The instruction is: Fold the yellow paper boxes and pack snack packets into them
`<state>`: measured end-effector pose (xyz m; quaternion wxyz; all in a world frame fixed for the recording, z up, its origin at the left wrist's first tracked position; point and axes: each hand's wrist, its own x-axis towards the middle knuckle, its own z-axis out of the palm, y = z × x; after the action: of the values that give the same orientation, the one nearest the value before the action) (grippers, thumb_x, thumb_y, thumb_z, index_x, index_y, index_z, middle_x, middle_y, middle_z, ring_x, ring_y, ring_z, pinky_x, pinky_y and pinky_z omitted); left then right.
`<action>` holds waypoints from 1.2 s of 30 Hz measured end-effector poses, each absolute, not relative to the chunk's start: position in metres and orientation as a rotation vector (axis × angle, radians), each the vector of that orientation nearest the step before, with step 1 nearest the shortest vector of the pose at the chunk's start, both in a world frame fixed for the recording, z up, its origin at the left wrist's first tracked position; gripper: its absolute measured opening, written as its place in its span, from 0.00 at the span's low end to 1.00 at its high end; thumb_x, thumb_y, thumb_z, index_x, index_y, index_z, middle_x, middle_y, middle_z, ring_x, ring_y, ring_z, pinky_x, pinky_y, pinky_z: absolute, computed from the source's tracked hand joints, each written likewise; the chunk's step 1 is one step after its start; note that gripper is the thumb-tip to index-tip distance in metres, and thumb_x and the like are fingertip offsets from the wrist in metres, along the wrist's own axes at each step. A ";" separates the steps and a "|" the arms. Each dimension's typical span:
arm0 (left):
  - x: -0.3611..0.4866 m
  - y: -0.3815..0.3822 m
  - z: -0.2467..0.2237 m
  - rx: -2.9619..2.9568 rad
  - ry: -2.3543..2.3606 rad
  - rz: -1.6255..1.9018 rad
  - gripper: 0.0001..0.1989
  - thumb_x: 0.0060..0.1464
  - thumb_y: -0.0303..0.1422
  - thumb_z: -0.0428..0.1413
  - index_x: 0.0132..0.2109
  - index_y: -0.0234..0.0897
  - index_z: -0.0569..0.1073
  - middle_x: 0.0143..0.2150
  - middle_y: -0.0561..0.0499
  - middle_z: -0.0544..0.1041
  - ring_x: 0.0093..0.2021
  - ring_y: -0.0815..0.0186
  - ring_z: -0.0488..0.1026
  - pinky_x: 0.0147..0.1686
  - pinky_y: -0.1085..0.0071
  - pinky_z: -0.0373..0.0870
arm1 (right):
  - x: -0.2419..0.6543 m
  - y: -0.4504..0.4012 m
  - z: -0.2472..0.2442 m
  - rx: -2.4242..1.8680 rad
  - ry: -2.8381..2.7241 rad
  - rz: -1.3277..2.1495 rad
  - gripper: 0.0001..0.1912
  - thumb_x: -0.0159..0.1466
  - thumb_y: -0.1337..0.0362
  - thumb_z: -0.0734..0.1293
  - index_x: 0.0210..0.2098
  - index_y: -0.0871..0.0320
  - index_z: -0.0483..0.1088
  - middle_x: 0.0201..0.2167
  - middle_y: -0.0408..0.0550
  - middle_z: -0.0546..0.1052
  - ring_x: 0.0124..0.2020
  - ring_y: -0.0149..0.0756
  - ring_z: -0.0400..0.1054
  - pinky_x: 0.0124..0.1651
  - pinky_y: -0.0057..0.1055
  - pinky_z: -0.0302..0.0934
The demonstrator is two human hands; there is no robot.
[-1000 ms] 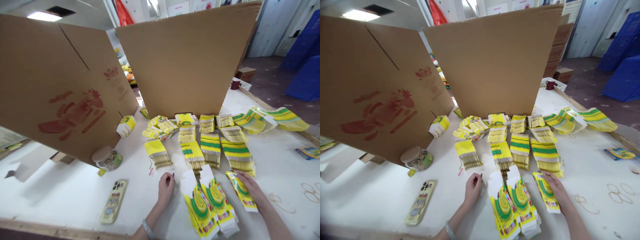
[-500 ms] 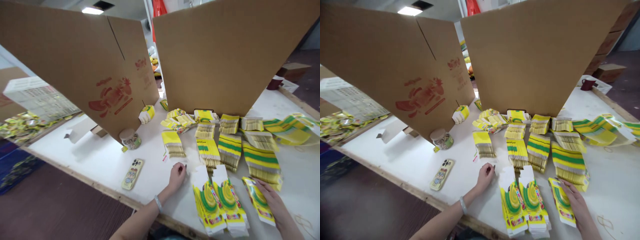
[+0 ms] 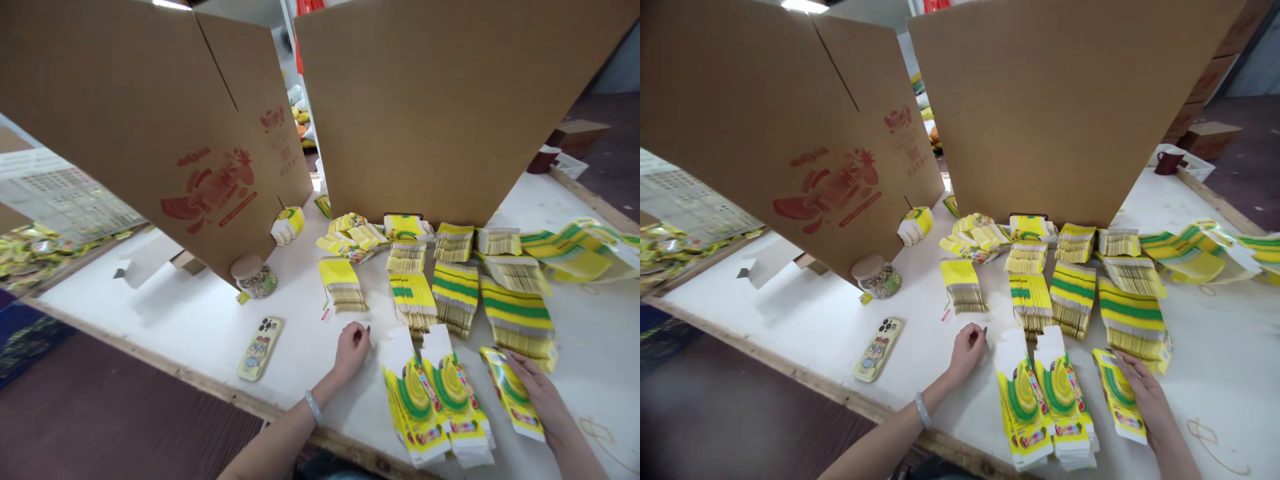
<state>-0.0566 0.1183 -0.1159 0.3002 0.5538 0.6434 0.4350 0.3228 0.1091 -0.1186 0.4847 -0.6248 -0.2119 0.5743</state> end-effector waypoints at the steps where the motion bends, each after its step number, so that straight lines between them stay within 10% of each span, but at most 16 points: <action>1: -0.057 0.118 -0.116 1.471 1.708 1.157 0.14 0.61 0.41 0.53 0.29 0.39 0.68 0.27 0.53 0.70 0.29 0.66 0.66 0.33 0.71 0.62 | 0.321 0.109 -0.117 -1.518 -0.518 1.392 0.26 0.47 0.53 0.81 0.44 0.50 0.78 0.36 0.40 0.86 0.26 0.36 0.78 0.27 0.28 0.73; 36: -0.060 0.119 -0.112 1.497 1.733 1.102 0.10 0.60 0.37 0.53 0.31 0.39 0.69 0.28 0.52 0.72 0.30 0.65 0.68 0.32 0.71 0.63 | 0.323 0.109 -0.115 -1.562 -0.398 1.487 0.31 0.45 0.52 0.82 0.47 0.50 0.77 0.39 0.46 0.86 0.26 0.40 0.78 0.26 0.31 0.73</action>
<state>-0.0604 0.1192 -0.1116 0.2958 0.5628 0.6514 0.4142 0.3231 0.1092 -0.1149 0.4569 -0.6336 -0.1615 0.6031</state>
